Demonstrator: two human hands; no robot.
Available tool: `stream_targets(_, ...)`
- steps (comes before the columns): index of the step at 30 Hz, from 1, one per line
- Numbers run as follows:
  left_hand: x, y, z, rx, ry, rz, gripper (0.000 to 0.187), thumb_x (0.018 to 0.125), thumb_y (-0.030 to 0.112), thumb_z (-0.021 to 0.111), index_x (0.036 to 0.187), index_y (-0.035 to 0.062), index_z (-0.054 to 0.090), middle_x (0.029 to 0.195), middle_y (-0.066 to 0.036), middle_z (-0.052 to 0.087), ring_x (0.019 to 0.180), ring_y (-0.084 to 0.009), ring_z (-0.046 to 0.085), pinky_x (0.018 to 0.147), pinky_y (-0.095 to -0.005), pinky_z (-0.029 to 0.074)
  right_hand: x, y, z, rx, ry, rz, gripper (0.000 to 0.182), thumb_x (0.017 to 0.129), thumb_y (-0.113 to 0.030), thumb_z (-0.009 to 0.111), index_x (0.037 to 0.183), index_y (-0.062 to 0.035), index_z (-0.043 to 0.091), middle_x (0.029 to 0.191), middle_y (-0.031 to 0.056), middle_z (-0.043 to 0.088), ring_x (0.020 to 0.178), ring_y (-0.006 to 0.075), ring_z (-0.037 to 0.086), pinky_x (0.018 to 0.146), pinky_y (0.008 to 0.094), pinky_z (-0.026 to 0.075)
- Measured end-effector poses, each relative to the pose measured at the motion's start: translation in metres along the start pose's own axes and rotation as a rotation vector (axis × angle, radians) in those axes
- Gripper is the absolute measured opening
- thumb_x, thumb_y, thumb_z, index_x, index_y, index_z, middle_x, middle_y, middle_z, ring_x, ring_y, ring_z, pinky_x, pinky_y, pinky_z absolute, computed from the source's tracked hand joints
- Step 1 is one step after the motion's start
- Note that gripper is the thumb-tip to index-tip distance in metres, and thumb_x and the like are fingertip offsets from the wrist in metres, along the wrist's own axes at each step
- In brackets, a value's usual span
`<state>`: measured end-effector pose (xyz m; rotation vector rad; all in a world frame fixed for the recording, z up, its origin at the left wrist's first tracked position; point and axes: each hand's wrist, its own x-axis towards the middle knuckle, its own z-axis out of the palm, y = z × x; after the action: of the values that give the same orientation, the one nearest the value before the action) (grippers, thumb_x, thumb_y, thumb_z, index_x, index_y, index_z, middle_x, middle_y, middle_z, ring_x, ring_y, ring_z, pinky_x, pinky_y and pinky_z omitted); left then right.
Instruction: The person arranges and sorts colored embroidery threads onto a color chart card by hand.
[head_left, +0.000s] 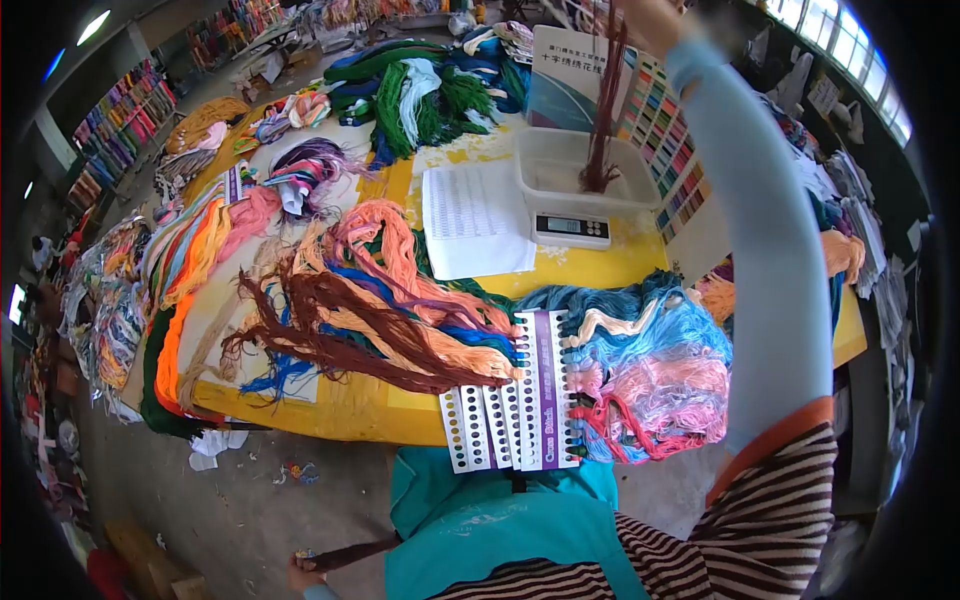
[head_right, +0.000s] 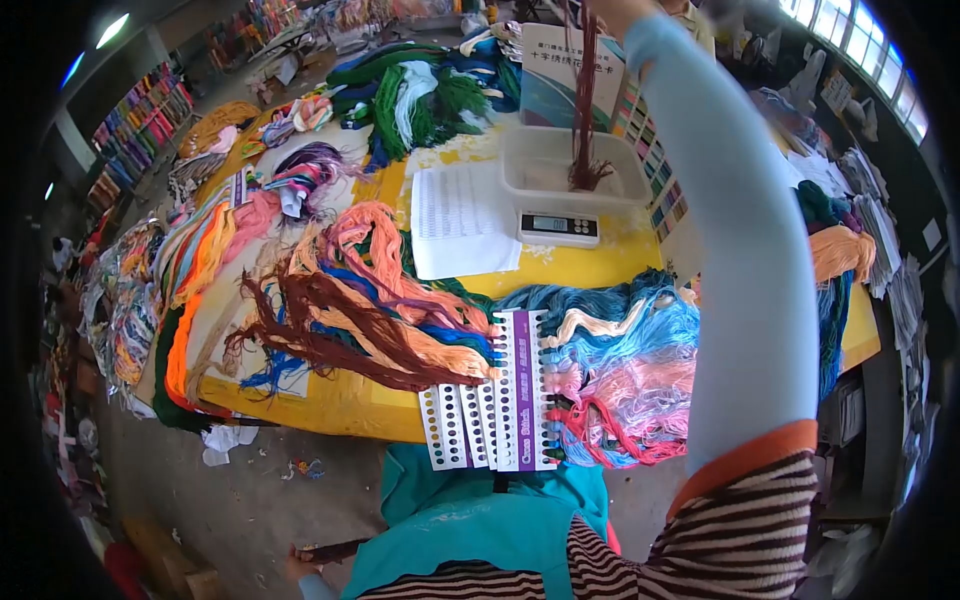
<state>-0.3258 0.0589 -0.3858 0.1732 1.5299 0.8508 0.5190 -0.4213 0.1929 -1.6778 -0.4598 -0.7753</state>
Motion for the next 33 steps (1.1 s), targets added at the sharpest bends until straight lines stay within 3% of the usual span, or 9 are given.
stream_targets(1,0.003,-0.001,0.005,-0.008,-0.019,-0.065,0.048,0.099,0.028,0.051,0.059,0.02,0.026,0.049,0.006,0.025,0.039,-0.0096,0.023,0.036,-0.0261,0.022,0.012,0.072,0.001,-0.059,-0.081,-0.172,0.02,0.09,-0.021,0.06,0.098,-0.0051,0.07,0.081,0.0122,0.065,0.069,0.0161,0.055,0.06,0.0347,0.045)
stream_targets(2,0.001,-0.003,0.011,-0.014,-0.018,-0.061,0.048,0.099,0.028,0.051,0.059,0.02,0.026,0.049,0.006,0.025,0.039,-0.0096,0.023,0.036,-0.0261,0.022,-0.012,0.092,-0.002,-0.306,-0.235,-0.126,0.019,0.093,-0.022,0.059,0.099,-0.0077,0.069,0.074,0.0051,0.06,0.06,0.0143,0.052,0.053,0.0311,0.043)
stream_targets(4,-0.017,-0.013,0.026,-0.018,-0.219,-0.081,0.037,0.098,0.024,0.047,0.063,0.0191,0.036,0.05,0.005,0.03,0.038,-0.0078,0.025,0.033,-0.0233,0.023,-0.021,0.206,-0.01,-1.101,-0.698,-0.892,0.016,0.085,-0.019,0.058,0.09,-0.0144,0.072,0.096,0.0108,0.071,0.083,0.0316,0.069,0.073,0.0438,0.055)
stream_targets(5,-0.03,-0.015,0.037,-0.034,-0.257,-0.13,0.038,0.098,0.023,0.049,0.063,0.0189,0.034,0.051,0.005,0.027,0.038,-0.0081,0.024,0.033,-0.0237,0.023,-0.074,0.167,-0.02,-0.871,-0.729,-0.099,0.018,0.081,-0.023,0.061,0.089,-0.0123,0.073,0.091,0.0131,0.07,0.083,0.0327,0.068,0.073,0.0448,0.055)
stream_targets(8,-0.042,-0.024,0.068,0.073,-0.268,-0.129,0.031,0.098,0.026,0.049,0.069,0.0184,0.042,0.054,0.007,0.029,0.04,-0.0075,0.026,0.034,-0.0236,0.024,-0.149,0.176,-0.043,-1.178,-0.699,-0.176,0.017,0.079,-0.022,0.062,0.08,-0.007,0.069,0.083,0.0143,0.07,0.08,0.0347,0.067,0.07,0.0469,0.053)
stream_targets(12,-0.05,-0.035,0.097,0.14,-0.362,-0.14,0.021,0.1,0.027,0.05,0.084,0.0164,0.058,0.053,0.008,0.031,0.041,-0.0059,0.028,0.035,-0.0224,0.025,-0.194,0.17,-0.057,-1.122,-0.473,-0.3,0.012,0.083,-0.018,0.06,0.08,-0.0081,0.066,0.08,0.0103,0.069,0.081,0.0327,0.066,0.07,0.0486,0.048)
stream_targets(20,-0.083,-0.065,0.153,0.184,-0.505,-0.125,0.021,0.099,0.028,0.052,0.084,0.013,0.056,0.054,0.005,0.032,0.042,-0.0079,0.029,0.036,-0.0236,0.026,-0.268,0.156,-0.091,-0.92,-0.441,-0.437,0.015,0.08,-0.021,0.067,0.092,-0.0128,0.07,0.091,0.0048,0.07,0.102,0.0257,0.059,0.093,0.045,0.043)
stream_targets(24,-0.09,-0.074,0.163,0.153,-0.601,-0.209,0.021,0.099,0.027,0.051,0.084,0.0128,0.056,0.054,0.005,0.033,0.042,-0.0082,0.029,0.037,-0.0235,0.027,-0.288,0.145,-0.109,-0.885,-0.295,-0.369,0.026,0.079,-0.02,0.07,0.104,-0.0125,0.07,0.103,0.0054,0.068,0.11,0.0266,0.057,0.094,0.0451,0.043)
stream_targets(33,-0.114,-0.091,0.17,0.135,-0.595,-0.327,0.022,0.099,0.026,0.05,0.086,0.0108,0.059,0.053,0.005,0.038,0.039,-0.0085,0.03,0.035,-0.0228,0.027,-0.307,0.153,-0.134,-0.828,-0.221,-0.292,0.024,0.079,-0.013,0.067,0.103,-0.01,0.068,0.113,0.0069,0.064,0.113,0.0284,0.055,0.094,0.0438,0.044)
